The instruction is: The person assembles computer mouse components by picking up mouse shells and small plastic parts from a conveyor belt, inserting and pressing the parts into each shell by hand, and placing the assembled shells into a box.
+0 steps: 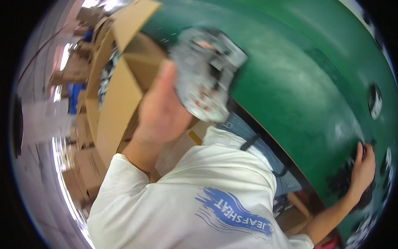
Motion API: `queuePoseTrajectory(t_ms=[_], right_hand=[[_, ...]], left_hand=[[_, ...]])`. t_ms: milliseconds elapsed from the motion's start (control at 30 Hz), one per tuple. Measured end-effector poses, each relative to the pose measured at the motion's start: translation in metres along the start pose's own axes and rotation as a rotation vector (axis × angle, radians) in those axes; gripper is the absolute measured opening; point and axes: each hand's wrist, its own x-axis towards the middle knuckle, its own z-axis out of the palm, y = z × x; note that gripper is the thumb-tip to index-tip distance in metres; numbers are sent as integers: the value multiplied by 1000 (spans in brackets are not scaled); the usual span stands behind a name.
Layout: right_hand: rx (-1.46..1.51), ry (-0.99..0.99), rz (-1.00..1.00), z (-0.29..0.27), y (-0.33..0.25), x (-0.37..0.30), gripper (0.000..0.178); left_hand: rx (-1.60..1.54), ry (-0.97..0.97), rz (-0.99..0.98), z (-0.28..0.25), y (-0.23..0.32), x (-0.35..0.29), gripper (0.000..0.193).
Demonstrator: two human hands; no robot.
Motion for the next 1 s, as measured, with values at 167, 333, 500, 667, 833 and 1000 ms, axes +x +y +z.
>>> queuePoseTrajectory(t_ms=[167,333,500,667,833,1000], right_hand=[[58,-26,-173,14,10,17,24],[146,-60,-301,16,21,21,15],[207,93,-312,39,24,20,25],[303,70,-347,1,-4,-12,28],[384,5,-414,41,2,-6,23],[299,59,-359,-18,-55,-39,15]], left_hand=[[593,639,463,-79,141,-68,48],[1185,1399,162,-291,274,-210,50],[971,1589,-310,-394,292,-302,52],[930,1888,-362,-443,248,-278,48],[1377,1597,335,-426,382,-241,29],[1248,847,671,-289,245,46,27]])
